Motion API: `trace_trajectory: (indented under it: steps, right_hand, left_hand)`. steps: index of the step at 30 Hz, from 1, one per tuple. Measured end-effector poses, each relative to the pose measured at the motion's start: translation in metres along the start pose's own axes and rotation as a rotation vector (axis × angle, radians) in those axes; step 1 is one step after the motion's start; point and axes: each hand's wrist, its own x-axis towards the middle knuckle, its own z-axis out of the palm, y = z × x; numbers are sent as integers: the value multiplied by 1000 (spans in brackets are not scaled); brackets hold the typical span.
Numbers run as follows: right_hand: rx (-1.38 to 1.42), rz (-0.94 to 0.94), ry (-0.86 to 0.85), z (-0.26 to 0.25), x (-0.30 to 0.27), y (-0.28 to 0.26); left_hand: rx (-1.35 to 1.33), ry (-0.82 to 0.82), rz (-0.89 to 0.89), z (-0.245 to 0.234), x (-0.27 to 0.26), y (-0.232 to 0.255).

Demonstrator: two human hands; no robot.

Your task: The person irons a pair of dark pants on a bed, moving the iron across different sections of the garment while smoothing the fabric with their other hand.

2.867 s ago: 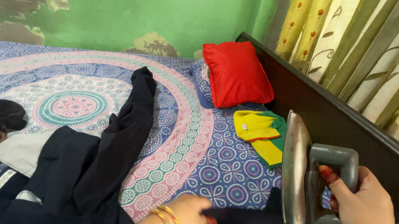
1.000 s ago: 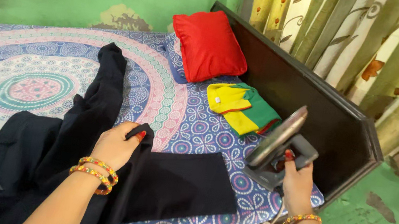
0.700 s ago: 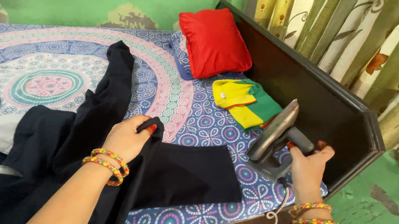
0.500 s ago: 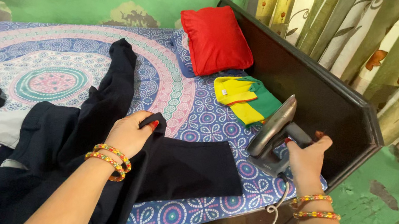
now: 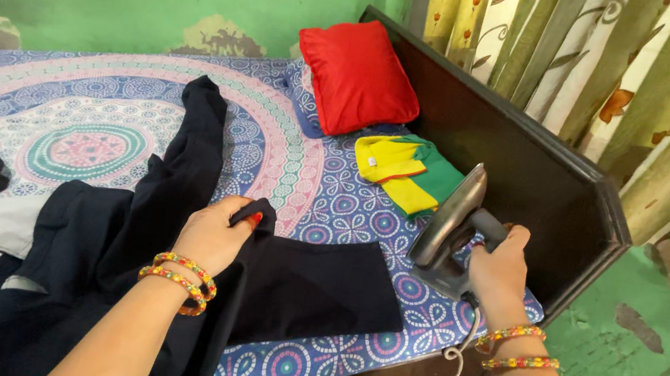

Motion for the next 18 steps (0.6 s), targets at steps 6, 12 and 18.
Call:
trace_trajectory:
  steps: [6,12,18]
  right_hand:
    - [-48,104,-4,-5,27,15]
    - [59,147,-26,-15,47,32]
    - [187,234,-80,-17,55,39]
  left_hand:
    - [-1,22,74,2,1,-7]
    - [8,3,23,7,0,-3]
    - [7,-8,56,13,1,-2]
